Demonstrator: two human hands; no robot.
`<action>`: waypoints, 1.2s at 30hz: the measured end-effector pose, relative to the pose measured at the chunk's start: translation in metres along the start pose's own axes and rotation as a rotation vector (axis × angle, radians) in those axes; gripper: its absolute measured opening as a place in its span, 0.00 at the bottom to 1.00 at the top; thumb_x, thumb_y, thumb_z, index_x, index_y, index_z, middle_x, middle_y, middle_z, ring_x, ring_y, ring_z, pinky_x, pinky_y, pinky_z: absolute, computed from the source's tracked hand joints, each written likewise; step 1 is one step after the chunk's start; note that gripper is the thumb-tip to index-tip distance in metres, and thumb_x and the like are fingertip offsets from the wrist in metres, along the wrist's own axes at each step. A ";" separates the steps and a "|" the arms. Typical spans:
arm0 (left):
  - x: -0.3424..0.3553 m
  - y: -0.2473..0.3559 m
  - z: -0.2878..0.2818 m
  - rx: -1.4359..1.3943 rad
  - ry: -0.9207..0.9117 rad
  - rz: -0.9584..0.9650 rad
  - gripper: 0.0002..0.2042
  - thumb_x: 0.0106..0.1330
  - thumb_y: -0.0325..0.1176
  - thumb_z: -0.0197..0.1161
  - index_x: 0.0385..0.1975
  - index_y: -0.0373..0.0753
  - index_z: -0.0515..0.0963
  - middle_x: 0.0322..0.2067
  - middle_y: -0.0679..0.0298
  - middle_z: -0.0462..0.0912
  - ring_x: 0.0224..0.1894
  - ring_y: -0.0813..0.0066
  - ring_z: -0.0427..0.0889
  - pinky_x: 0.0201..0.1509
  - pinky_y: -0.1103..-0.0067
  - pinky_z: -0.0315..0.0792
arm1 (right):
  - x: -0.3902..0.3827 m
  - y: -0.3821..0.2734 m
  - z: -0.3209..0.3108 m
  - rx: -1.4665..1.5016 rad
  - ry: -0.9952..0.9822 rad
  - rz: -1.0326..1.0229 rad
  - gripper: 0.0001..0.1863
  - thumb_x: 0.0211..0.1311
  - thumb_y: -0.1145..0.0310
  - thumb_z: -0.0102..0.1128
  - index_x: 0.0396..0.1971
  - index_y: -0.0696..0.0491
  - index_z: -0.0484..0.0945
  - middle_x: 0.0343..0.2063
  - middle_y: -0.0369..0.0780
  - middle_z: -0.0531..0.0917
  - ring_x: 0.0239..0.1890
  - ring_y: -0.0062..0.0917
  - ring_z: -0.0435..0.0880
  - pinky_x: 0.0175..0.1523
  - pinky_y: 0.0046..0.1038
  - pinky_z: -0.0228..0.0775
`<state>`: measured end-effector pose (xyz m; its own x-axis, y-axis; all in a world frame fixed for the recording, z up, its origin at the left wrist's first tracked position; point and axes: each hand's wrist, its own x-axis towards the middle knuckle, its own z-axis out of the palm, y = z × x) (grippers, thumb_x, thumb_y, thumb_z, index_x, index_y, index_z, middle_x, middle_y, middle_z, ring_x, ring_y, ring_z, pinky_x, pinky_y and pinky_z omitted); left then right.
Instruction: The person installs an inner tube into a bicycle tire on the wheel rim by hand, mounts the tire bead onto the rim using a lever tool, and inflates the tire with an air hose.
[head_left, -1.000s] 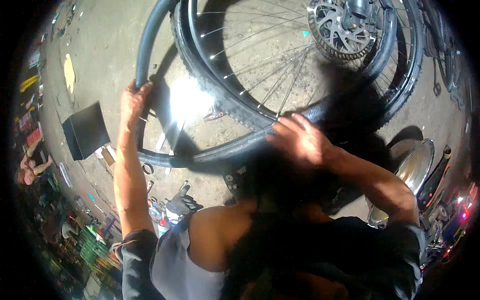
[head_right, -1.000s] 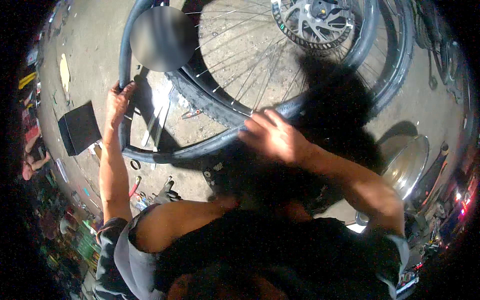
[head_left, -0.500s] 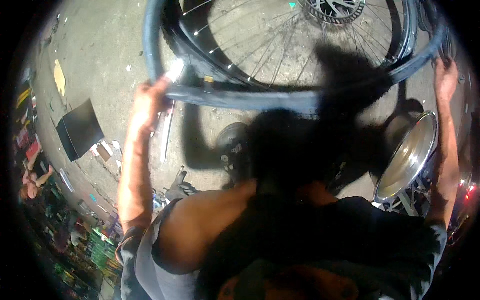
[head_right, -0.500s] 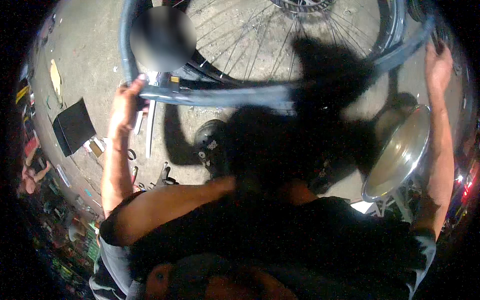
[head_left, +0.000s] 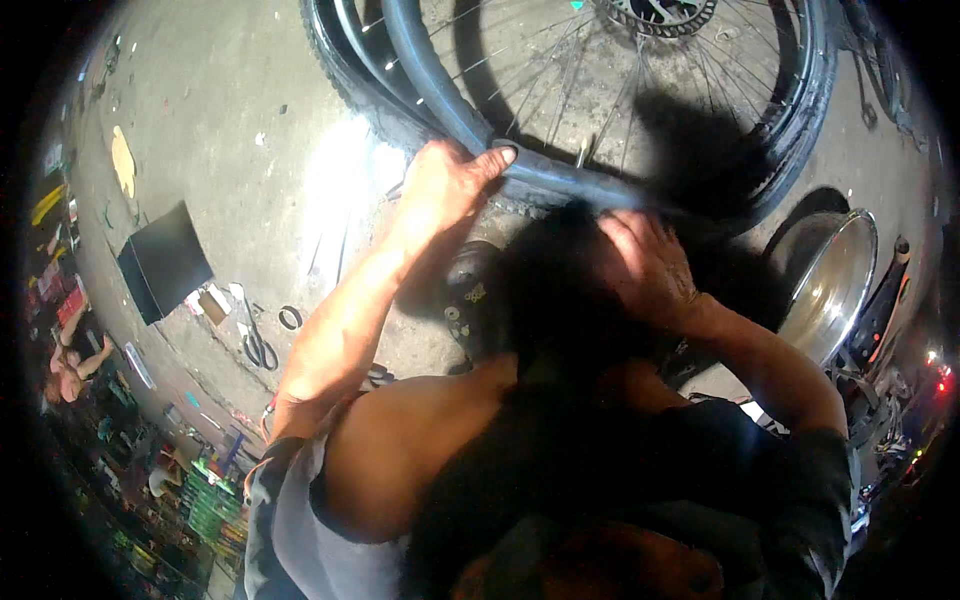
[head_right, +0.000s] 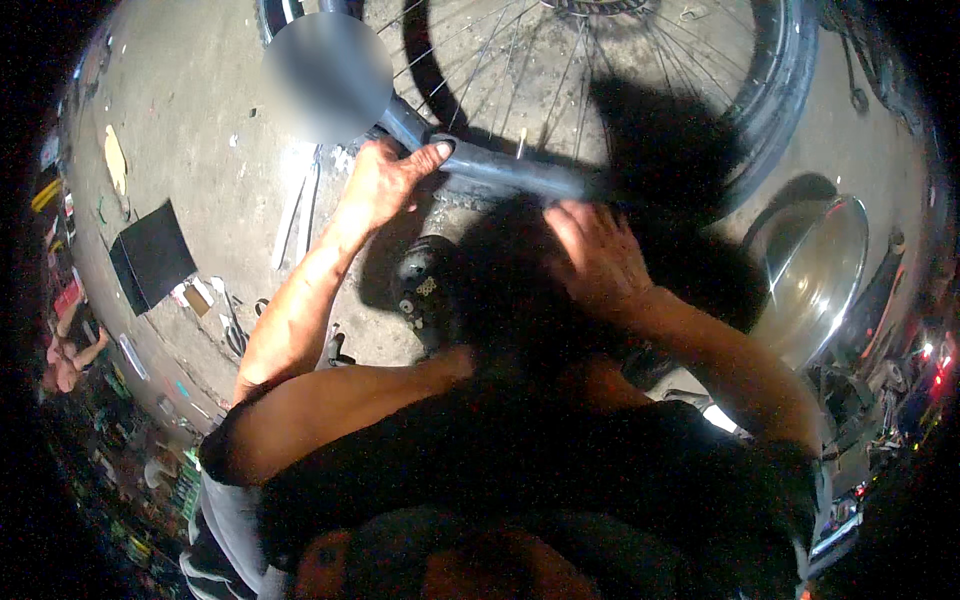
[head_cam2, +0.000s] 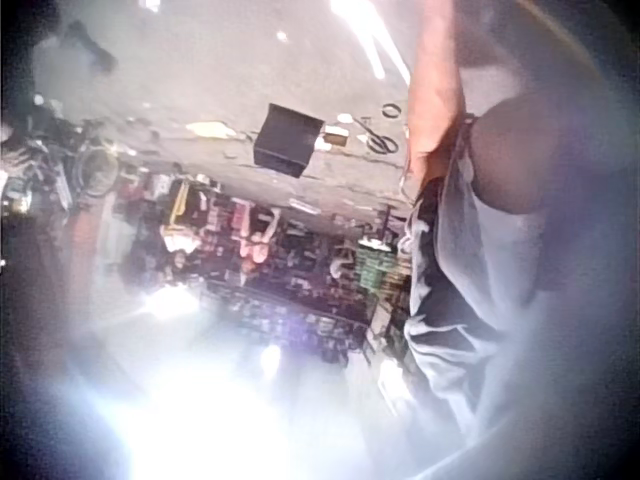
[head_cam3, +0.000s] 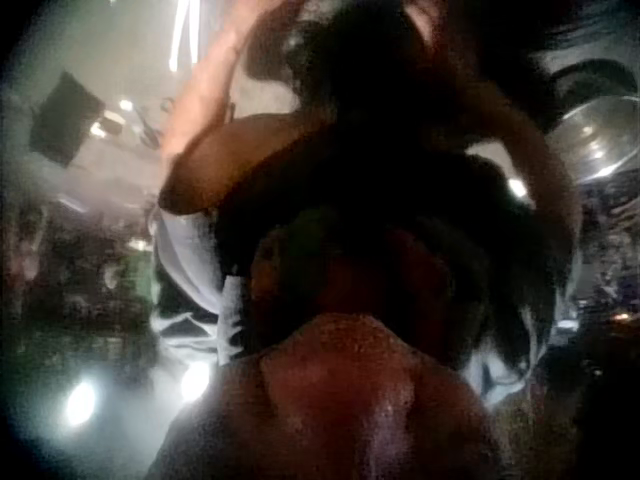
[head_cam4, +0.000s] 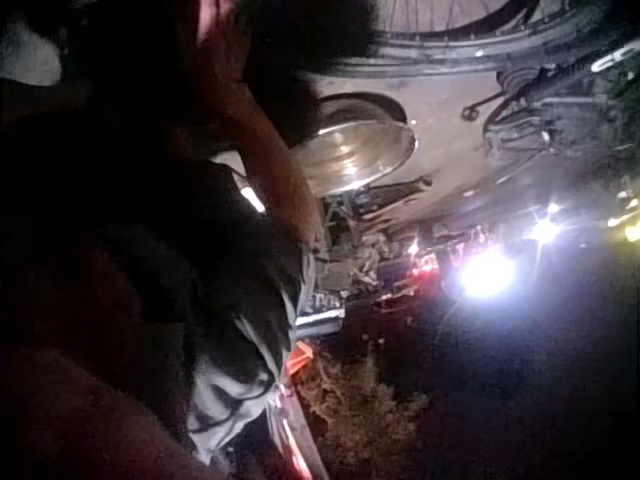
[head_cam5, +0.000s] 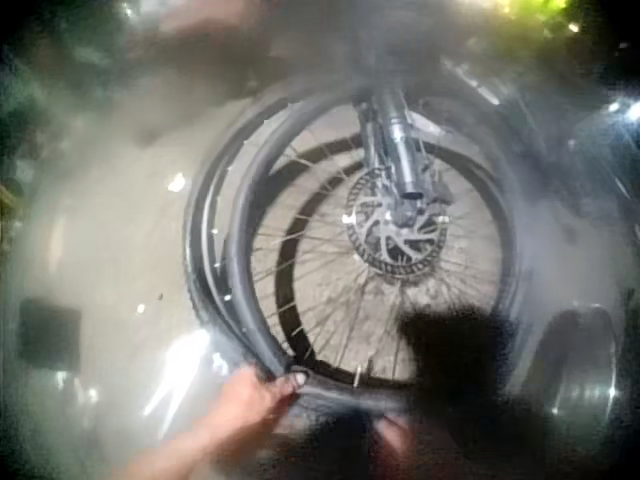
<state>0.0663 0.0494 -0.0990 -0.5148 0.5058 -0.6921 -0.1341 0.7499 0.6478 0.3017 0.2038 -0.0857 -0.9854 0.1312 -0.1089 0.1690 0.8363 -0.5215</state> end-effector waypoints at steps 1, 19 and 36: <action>0.001 0.001 0.001 0.025 0.053 0.007 0.17 0.59 0.44 0.66 0.20 0.34 0.77 0.12 0.68 0.73 0.11 0.82 0.68 0.14 0.81 0.61 | 0.005 0.003 -0.005 -0.007 0.006 0.002 0.24 0.49 0.67 0.63 0.47 0.55 0.69 0.42 0.42 0.75 0.43 0.40 0.76 0.44 0.40 0.70; -0.022 0.014 -0.005 0.956 0.599 0.644 0.14 0.46 0.39 0.70 0.28 0.40 0.77 0.28 0.60 0.77 0.35 0.60 0.77 0.40 0.70 0.71 | 0.026 -0.012 0.007 -0.229 0.039 -0.109 0.03 0.45 0.71 0.54 0.22 0.49 0.70 0.25 0.36 0.69 0.33 0.30 0.70 0.38 0.32 0.62; -0.015 0.020 0.014 1.149 -0.428 0.796 0.24 0.48 0.39 0.66 0.47 0.36 0.75 0.45 0.56 0.76 0.49 0.57 0.73 0.56 0.67 0.66 | 0.024 0.011 0.041 -0.038 0.009 -0.071 0.07 0.45 0.73 0.55 0.27 0.56 0.73 0.28 0.44 0.77 0.33 0.37 0.77 0.42 0.36 0.69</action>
<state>0.0831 0.0629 -0.0799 0.1852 0.8722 -0.4527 0.9006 0.0338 0.4333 0.2804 0.1948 -0.1284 -0.9950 0.0756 -0.0654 0.0981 0.8634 -0.4948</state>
